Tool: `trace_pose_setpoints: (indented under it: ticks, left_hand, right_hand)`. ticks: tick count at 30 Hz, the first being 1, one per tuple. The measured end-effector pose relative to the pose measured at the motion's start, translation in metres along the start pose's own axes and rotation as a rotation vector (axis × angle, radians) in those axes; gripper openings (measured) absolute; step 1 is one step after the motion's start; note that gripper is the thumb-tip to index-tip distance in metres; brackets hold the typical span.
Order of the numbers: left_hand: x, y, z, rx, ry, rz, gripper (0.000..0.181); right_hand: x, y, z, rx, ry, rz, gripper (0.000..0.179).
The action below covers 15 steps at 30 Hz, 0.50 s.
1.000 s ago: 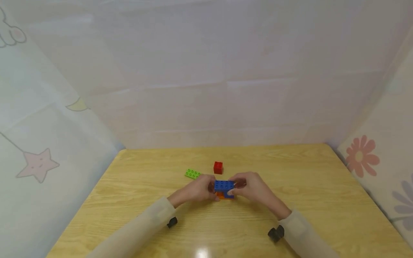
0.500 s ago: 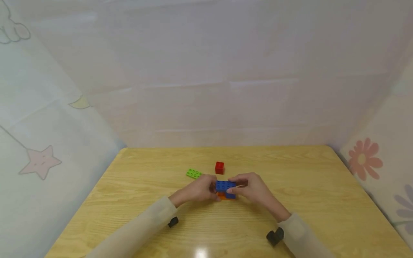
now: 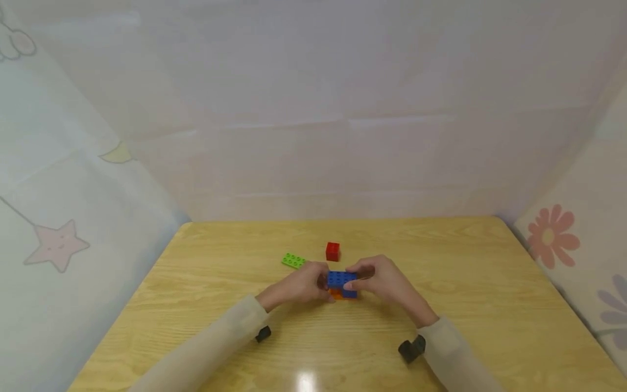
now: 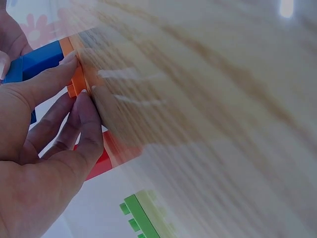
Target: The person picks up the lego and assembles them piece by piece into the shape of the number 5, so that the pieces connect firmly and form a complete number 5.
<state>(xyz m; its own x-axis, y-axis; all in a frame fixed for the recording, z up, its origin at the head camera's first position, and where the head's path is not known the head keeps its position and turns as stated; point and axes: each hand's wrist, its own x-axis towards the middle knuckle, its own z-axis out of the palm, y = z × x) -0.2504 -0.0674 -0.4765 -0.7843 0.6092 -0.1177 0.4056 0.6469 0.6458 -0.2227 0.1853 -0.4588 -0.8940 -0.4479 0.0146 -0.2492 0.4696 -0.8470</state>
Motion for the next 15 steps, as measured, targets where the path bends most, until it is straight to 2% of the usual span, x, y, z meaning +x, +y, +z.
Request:
trace_pose_setpoints:
  ticks: [5,15]
  left_hand:
    - [0.000,0.001,0.004,-0.016,-0.002,-0.011,0.020]
    - [0.000,0.000,-0.001,-0.004,0.001,0.016,0.021]
  right_hand:
    - [0.000,0.000,-0.001,0.012,-0.022,0.005,0.031]
    - [0.007,-0.011,-0.003,-0.056,-0.042,0.047,0.027]
